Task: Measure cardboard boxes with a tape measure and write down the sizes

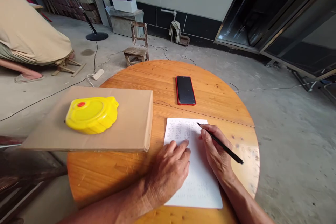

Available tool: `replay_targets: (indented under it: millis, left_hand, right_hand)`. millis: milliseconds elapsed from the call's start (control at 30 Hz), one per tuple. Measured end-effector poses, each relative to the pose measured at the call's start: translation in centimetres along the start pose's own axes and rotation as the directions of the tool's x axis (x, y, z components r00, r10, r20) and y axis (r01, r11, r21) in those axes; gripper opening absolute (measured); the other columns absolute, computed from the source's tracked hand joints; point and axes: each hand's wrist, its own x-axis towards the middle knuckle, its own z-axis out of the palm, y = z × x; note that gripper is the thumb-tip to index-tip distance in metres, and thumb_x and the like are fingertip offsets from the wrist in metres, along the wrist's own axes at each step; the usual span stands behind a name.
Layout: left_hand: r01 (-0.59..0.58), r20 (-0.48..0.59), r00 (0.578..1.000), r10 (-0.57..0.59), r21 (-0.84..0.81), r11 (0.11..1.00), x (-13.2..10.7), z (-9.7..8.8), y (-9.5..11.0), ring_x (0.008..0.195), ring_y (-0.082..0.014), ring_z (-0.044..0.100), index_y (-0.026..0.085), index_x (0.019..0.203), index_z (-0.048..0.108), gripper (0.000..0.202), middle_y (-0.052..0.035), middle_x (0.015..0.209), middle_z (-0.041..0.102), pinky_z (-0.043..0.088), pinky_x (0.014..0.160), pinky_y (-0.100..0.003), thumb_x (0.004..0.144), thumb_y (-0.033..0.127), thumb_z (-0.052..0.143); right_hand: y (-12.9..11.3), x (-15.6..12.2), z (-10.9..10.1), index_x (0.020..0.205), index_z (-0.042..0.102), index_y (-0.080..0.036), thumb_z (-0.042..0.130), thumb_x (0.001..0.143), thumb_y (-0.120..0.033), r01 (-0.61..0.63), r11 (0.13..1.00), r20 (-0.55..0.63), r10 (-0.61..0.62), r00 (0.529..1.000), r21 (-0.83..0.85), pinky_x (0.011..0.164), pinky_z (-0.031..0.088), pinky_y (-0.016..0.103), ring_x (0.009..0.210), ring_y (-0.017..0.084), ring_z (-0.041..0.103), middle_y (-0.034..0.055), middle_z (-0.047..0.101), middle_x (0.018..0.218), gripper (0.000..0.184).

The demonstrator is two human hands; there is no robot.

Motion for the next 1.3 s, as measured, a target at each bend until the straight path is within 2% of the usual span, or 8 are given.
replay_targets:
  millis: [133,267,367,567,767,1133,1233,1300]
  left_hand:
    - [0.018,0.035,0.999,-0.019,0.022,1.0,0.1,-0.6,0.5,0.103,-0.026,0.058,0.016,0.113,0.062,0.026,-0.0087,0.129,0.061,0.052,0.088,-0.043,0.087,0.014,0.057]
    - [0.024,0.158,0.987,-0.034,0.068,0.997,-0.9,-3.1,1.7,0.112,-0.0301,0.057,0.016,0.116,0.061,0.033,-0.0118,0.136,0.056,0.052,0.093,-0.046,0.084,0.023,0.065]
    - [0.005,0.19,0.982,-0.018,0.072,0.997,-3.5,-4.5,2.4,0.124,-0.0315,0.053,0.018,0.118,0.061,0.036,-0.012,0.143,0.052,0.048,0.101,-0.048,0.084,0.028,0.066]
    - [0.024,0.13,0.991,-0.033,0.072,0.997,-9.4,-3.0,1.8,0.138,-0.0303,0.041,0.025,0.134,0.053,0.055,-0.009,0.151,0.044,0.043,0.109,-0.047,0.081,0.029,0.067]
    - [0.06,-0.022,0.998,-0.058,0.116,0.991,-9.8,-1.4,2.8,0.134,-0.0294,0.047,0.025,0.128,0.058,0.045,-0.007,0.147,0.05,0.044,0.108,-0.051,0.084,0.025,0.063]
    - [0.119,-0.139,0.985,-0.106,0.089,0.989,-8.2,-0.6,4.5,0.13,-0.0313,0.05,0.022,0.121,0.063,0.037,-0.0105,0.138,0.058,0.044,0.106,-0.057,0.084,0.021,0.059]
    - [0.052,-0.182,0.982,-0.045,0.034,0.998,-8.9,-0.9,4.3,0.125,-0.0311,0.054,0.02,0.118,0.063,0.035,-0.0102,0.134,0.06,0.047,0.103,-0.056,0.084,0.026,0.06]
    - [-0.033,-0.306,0.952,0.03,-0.003,0.999,-9.6,-1.6,3.7,0.119,-0.0295,0.057,0.02,0.116,0.062,0.032,-0.0104,0.127,0.064,0.052,0.098,-0.052,0.086,0.03,0.055]
  right_hand:
    - [-0.5,0.4,-0.7,0.116,0.061,-0.021,0.048,0.097,-0.02,0.247,0.945,0.173,-0.212,0.962,-0.214,0.081,0.05,0.035,0.093,0.021,0.064,0.0081,0.066,0.105,0.024]
    - [-1.5,0.6,-1.6,0.124,0.06,-0.017,0.044,0.094,-0.008,0.531,0.664,0.454,-0.309,0.836,-0.526,0.082,0.048,0.041,0.101,0.028,0.063,0.0145,0.066,0.112,0.036]
    - [-1.9,0.2,-2.3,0.125,0.062,-0.018,0.045,0.09,-0.003,0.642,0.509,0.591,-0.287,0.754,-0.573,0.086,0.047,0.044,0.111,0.031,0.06,0.0163,0.065,0.121,0.042]
    - [-1.6,-4.8,-5.2,0.126,0.062,-0.019,0.038,0.081,0.001,0.482,0.637,0.429,-0.251,0.868,-0.601,0.085,0.053,0.041,0.107,0.025,0.065,0.0127,0.066,0.126,0.055]
    - [-0.7,-10.3,-6.6,0.12,0.066,-0.021,0.042,0.092,-0.016,0.364,0.71,0.299,-0.222,0.928,-0.602,0.083,0.058,0.04,0.103,0.025,0.068,0.01,0.068,0.126,0.037]
    - [-1.2,-9.0,-5.2,0.119,0.06,-0.023,0.044,0.095,-0.021,0.396,0.755,0.23,-0.322,0.918,-0.523,0.084,0.058,0.047,0.108,0.027,0.066,0.0123,0.065,0.128,0.029]
    - [-1.5,-9.0,-4.8,0.115,0.061,-0.026,0.046,0.095,-0.025,0.408,0.771,0.226,-0.34,0.913,-0.488,0.079,0.06,0.048,0.105,0.028,0.067,0.0115,0.066,0.126,0.025]
    - [-2.3,-8.6,-4.3,0.114,0.062,-0.029,0.047,0.096,-0.029,0.393,0.801,0.215,-0.33,0.919,-0.452,0.075,0.062,0.046,0.102,0.028,0.068,0.0106,0.066,0.125,0.024]
